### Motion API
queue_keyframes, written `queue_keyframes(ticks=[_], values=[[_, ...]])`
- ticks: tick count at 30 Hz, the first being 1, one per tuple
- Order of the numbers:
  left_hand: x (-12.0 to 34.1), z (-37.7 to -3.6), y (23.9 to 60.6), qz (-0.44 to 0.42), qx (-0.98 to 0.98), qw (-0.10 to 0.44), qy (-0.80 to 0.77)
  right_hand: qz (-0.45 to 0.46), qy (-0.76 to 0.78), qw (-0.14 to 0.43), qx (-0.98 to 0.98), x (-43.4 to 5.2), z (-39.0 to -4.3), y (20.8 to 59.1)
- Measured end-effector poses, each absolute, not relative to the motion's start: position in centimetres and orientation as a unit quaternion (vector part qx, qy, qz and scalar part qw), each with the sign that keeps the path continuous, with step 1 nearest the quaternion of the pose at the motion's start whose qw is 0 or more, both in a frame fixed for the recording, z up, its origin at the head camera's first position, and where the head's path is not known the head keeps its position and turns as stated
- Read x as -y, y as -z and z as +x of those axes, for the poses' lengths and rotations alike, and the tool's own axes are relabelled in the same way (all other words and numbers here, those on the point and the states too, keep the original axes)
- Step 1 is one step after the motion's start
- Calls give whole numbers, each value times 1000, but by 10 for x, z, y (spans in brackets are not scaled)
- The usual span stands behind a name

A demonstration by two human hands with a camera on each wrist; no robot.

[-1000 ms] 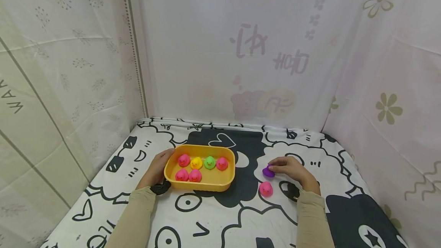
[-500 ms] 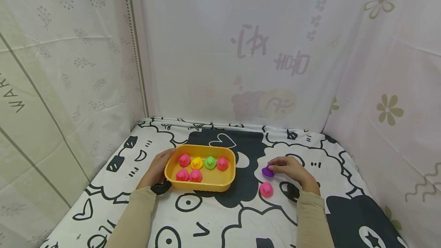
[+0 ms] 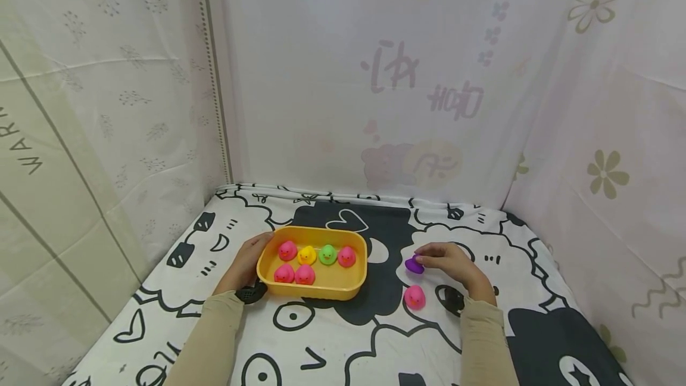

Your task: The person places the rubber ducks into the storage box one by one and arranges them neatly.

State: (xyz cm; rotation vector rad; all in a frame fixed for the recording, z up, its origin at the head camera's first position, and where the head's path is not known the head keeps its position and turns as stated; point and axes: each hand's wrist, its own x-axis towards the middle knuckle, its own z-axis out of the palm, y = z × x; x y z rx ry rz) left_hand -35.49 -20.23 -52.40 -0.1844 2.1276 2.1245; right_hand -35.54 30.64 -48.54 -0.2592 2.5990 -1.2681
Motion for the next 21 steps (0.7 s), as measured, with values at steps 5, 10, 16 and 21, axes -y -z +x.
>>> queue_keyframes(ticks=[5, 10, 16, 21], values=[[203, -356, 526, -62, -700, 69, -708, -107, 428, 106, -891, -299, -356, 481], [203, -357, 526, -58, -701, 74, -707, -129, 433, 108, -885, -291, -356, 473], [203, -357, 526, -60, -700, 69, -708, -143, 443, 114, -878, -282, -358, 460], [204, -356, 527, -61, -695, 62, -713, -161, 424, 106, -885, -271, -362, 450]])
